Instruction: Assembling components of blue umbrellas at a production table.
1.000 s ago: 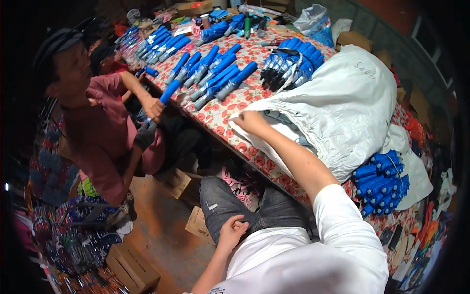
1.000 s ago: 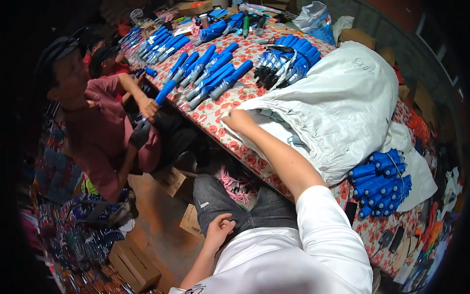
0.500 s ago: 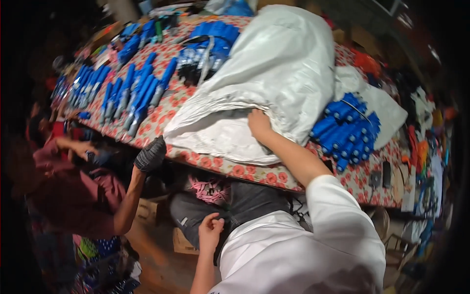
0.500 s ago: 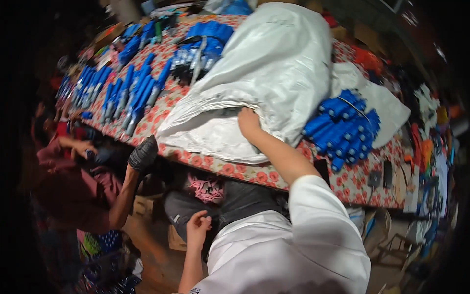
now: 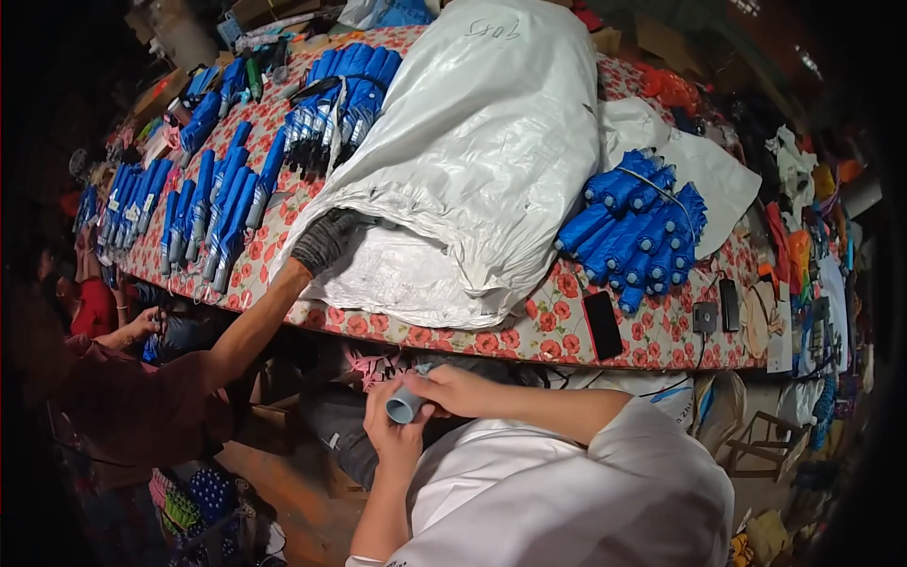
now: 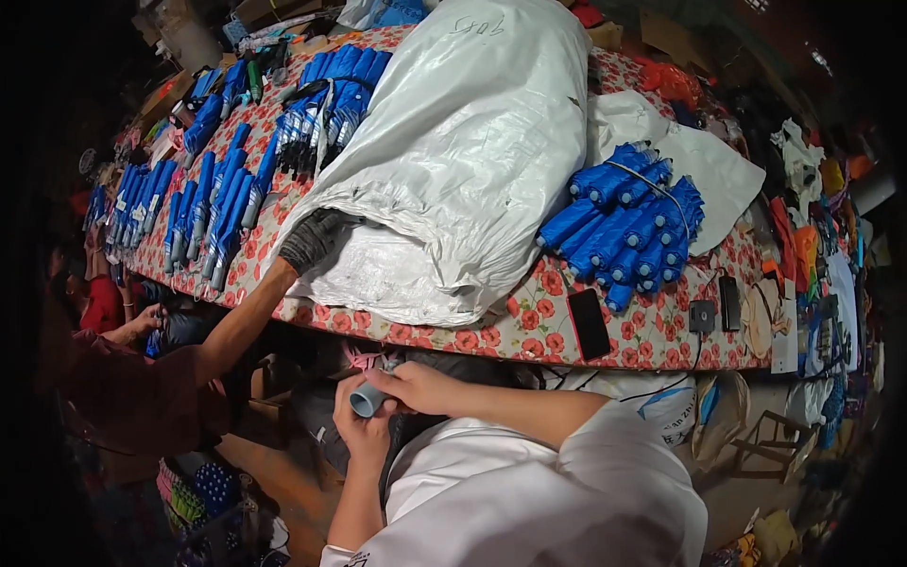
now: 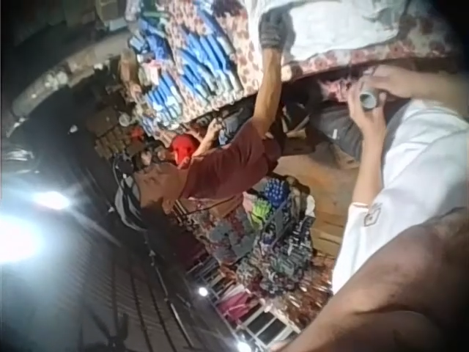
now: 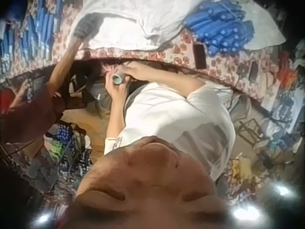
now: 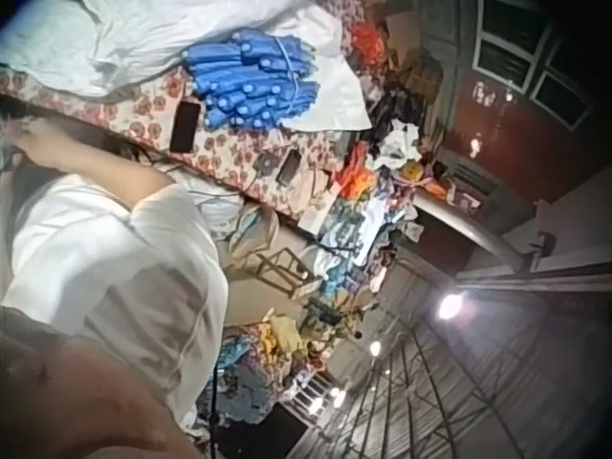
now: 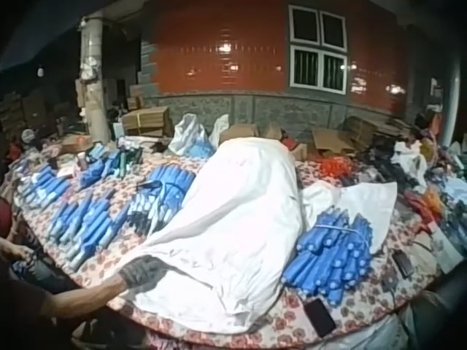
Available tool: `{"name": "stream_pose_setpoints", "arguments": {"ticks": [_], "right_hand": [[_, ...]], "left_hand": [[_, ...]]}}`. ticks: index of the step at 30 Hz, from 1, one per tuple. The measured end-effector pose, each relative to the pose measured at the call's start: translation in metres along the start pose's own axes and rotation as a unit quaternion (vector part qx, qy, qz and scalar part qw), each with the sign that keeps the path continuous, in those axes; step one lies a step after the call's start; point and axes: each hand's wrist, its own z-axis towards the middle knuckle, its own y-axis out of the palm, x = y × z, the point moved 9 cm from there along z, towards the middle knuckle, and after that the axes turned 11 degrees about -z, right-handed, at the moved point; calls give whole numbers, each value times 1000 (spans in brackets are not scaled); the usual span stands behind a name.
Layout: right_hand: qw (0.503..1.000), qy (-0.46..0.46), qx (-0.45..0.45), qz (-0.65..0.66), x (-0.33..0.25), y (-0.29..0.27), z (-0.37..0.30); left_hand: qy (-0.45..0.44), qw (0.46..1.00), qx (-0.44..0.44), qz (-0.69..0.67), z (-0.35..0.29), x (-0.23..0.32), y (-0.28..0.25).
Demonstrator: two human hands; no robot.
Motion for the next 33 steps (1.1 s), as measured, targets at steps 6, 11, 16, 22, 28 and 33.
{"name": "stream_pose_setpoints", "arguments": {"ticks": [6,11,16,22,28,33], "right_hand": [[883,99,323,-325,-21,-198,-71],[458,91,426,-775,39,-331,-104],[531,8,337,-777,24,-320,-82],[583,-387,357,-619,-117,-145,-124],[850,-470,236,-21,-200,-38,-86],[869,-421,222,135,-187,-27,-29]], "left_hand": [[-2,997,26,-66,-19,-8,-35],[-202,935,91,-275,-49,-63,-45],[-252,931,95,-246,-79,-71,-54],[-214,968,63,-115,-64,-53,-54],[13,997,1,-74,-26,25,-34],[-25,1000,8,-1,-39,19,-52]]}}
